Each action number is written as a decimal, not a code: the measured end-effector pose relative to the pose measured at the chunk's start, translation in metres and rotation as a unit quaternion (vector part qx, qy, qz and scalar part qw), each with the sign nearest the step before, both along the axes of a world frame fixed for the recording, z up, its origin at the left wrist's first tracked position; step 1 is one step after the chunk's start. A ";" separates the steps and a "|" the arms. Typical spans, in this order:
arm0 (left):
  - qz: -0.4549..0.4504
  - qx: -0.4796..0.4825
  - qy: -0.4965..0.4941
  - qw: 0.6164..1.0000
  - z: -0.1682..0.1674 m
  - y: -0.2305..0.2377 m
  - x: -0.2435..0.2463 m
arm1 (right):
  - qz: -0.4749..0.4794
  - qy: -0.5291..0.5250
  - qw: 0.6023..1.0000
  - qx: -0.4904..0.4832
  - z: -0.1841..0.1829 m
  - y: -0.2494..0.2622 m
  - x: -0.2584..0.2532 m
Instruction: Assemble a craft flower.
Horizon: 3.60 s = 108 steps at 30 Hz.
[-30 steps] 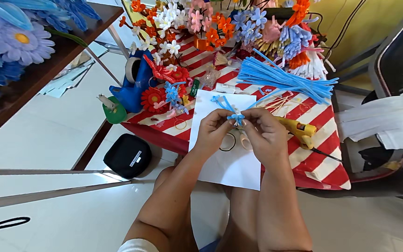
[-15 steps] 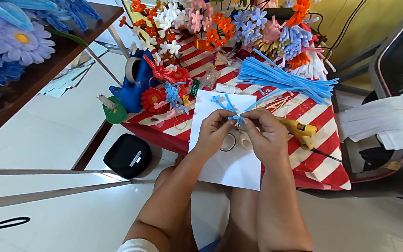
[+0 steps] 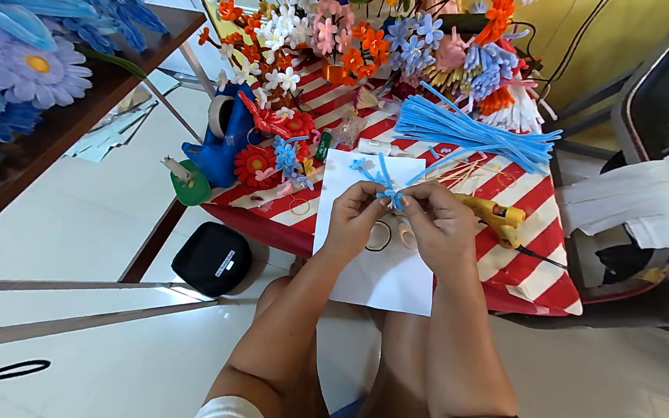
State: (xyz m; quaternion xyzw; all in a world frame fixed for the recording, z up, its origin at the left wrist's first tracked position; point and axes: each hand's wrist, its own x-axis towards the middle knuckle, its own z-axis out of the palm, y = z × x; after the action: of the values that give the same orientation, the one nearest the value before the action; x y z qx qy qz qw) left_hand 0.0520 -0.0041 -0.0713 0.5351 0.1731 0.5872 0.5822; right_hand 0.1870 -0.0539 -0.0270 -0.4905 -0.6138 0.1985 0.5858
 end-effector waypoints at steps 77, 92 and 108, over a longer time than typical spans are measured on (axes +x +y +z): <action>-0.154 -0.084 -0.186 0.967 0.003 0.002 -0.004 | 0.040 -0.020 0.994 0.102 0.002 -0.005 -0.002; -0.295 -0.146 -0.238 0.914 0.005 0.005 -0.009 | -0.065 -0.125 0.986 0.093 -0.001 0.000 -0.001; -0.137 -0.033 -0.105 0.984 0.008 -0.005 -0.005 | 0.091 0.017 0.995 0.026 -0.016 0.016 0.009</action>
State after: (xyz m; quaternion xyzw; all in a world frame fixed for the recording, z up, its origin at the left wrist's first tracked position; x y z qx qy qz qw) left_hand 0.0474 -0.0087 -0.0637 0.4691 0.0552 0.5489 0.6896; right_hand 0.1956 -0.0381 -0.0430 -0.4139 -0.6508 0.2429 0.5883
